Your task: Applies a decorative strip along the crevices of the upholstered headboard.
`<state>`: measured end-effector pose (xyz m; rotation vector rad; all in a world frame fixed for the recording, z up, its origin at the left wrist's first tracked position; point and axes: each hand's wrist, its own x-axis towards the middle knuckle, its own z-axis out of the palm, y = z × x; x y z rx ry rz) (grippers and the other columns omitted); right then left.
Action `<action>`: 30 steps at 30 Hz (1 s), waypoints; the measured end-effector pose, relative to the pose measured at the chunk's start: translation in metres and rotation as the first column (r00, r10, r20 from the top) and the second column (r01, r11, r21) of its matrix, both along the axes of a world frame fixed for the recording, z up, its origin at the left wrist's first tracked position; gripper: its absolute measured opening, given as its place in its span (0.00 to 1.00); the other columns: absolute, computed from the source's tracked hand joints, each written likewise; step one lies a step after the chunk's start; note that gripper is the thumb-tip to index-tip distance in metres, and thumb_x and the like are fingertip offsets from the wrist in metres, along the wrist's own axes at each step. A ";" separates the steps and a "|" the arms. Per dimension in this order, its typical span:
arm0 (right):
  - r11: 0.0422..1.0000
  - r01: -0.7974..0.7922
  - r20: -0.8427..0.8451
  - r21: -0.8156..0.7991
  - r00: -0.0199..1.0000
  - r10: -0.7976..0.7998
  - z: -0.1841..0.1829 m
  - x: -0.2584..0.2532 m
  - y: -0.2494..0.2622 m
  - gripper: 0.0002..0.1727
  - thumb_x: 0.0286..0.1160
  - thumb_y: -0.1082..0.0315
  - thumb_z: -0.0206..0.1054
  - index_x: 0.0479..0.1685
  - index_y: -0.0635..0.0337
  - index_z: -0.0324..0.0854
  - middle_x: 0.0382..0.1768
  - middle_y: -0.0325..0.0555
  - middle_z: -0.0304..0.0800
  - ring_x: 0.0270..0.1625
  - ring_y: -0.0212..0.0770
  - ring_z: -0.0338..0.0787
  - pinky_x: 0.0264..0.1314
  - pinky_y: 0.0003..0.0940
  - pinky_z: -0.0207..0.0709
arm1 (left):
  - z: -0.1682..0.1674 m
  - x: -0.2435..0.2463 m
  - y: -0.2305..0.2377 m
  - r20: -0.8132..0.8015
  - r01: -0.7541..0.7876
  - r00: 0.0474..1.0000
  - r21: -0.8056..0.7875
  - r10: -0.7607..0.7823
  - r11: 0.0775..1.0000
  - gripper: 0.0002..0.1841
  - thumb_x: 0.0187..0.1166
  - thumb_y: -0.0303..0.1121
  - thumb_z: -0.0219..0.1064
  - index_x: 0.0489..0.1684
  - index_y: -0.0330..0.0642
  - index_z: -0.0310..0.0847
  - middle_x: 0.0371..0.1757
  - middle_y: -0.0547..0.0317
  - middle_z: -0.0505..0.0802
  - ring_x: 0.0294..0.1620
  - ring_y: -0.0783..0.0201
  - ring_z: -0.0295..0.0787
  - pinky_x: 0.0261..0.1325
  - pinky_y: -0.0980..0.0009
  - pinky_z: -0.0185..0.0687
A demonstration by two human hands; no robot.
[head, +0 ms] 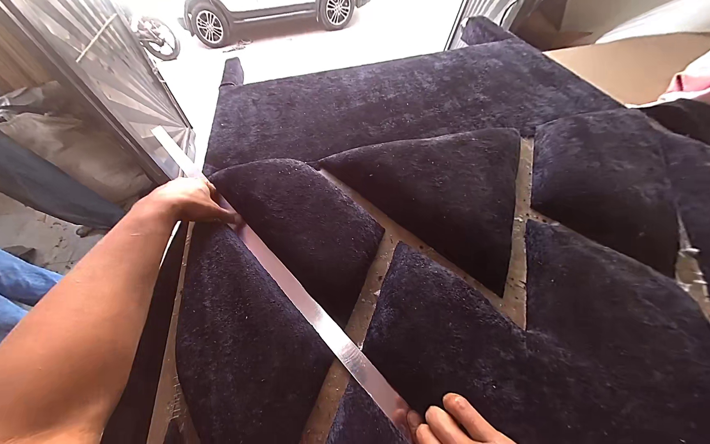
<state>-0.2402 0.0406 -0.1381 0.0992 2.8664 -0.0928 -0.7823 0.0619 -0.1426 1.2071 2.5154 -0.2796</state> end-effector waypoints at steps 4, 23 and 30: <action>0.999 -0.027 -0.097 0.028 0.995 0.030 -0.006 0.003 0.001 0.16 0.85 0.78 0.48 0.42 0.70 0.84 0.39 0.58 0.89 0.45 0.57 0.88 0.61 0.52 0.73 | -0.002 0.039 -0.003 -0.007 -0.092 0.996 -0.078 0.092 0.993 0.70 0.39 0.79 0.81 0.81 0.30 0.66 0.76 0.24 0.77 0.78 0.29 0.74 0.72 0.25 0.69; 0.821 0.563 -0.202 -0.093 0.797 -0.569 0.015 0.322 -0.059 0.19 0.85 0.44 0.58 0.62 0.30 0.91 0.34 0.33 0.87 0.36 0.37 0.86 0.30 0.36 0.80 | 0.024 0.498 -0.084 -0.067 0.414 0.890 -0.297 -0.452 0.860 0.57 0.40 0.98 0.44 0.19 0.45 0.88 0.36 0.46 0.95 0.57 0.37 0.90 0.81 0.22 0.49; 0.731 0.654 -0.387 -0.197 0.633 -0.671 -0.026 0.343 -0.096 0.18 0.86 0.48 0.59 0.64 0.32 0.91 0.30 0.35 0.83 0.30 0.34 0.82 0.25 0.29 0.71 | 0.024 0.525 -0.077 -0.156 0.218 0.941 -0.399 -0.300 0.891 0.60 0.27 0.99 0.51 0.26 0.44 0.89 0.49 0.39 0.93 0.68 0.35 0.84 0.79 0.26 0.55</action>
